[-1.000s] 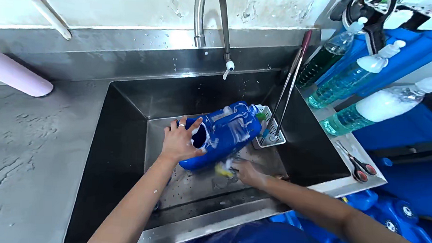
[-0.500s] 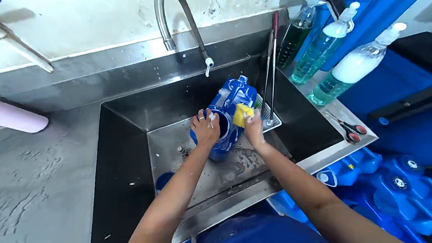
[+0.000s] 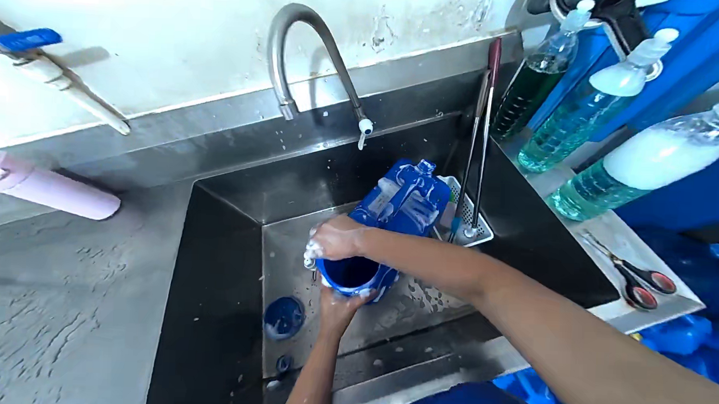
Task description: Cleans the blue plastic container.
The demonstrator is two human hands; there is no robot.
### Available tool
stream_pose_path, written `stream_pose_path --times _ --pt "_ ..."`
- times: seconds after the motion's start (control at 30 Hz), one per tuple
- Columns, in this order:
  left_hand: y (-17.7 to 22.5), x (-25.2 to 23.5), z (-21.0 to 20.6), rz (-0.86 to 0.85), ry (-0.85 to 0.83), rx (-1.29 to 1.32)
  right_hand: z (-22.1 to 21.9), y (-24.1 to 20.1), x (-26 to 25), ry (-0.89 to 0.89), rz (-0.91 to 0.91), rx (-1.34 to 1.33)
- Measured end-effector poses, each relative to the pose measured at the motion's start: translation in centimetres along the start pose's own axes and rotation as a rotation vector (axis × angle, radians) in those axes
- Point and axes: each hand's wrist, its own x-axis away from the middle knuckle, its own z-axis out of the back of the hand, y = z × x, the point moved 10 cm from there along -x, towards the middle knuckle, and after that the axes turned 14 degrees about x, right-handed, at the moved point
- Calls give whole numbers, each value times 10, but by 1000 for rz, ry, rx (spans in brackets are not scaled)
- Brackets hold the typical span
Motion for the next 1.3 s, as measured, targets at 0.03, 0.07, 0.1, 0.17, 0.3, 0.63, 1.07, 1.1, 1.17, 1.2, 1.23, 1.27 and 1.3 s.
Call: stream_pose_path --times 0.03,0.07,0.1,0.17,0.3,0.63,1.07,1.1,1.17,1.2,1.23,1.27,1.3 --pt "0 5 -3 3 -31 -83 -1 -18 13 -6 124 43" --pt "3 8 -6 -7 -49 -196 -3 -35 30 -13 239 67" --pt "5 9 -8 -17 -64 -333 -5 -48 49 -8 334 61" --pt "23 3 -10 -63 -59 -476 13 -45 92 112 417 -58" --pt "128 -62 -103 -367 -290 -718 76 143 177 716 -290 -227" --pt "69 -129 -210 245 -426 -1374 -71 277 192 746 -787 -1137" --pt "108 15 -116 -631 -345 -1110 -31 137 173 605 -393 -940" --pt "119 2 -97 -643 -233 -1086 -25 156 180 701 -488 -1098" --pt "134 -19 -46 -572 -31 -907 19 140 190 853 -555 -1332" --pt "125 -21 -19 -486 24 -784 30 114 187 854 -584 -1312" --pt "103 -22 4 -362 34 -668 28 91 179 788 -633 -1174" --pt "72 -25 26 -184 -1 -573 15 83 167 694 -699 -946" --pt "40 -29 48 9 -46 -507 -4 91 159 599 -756 -702"
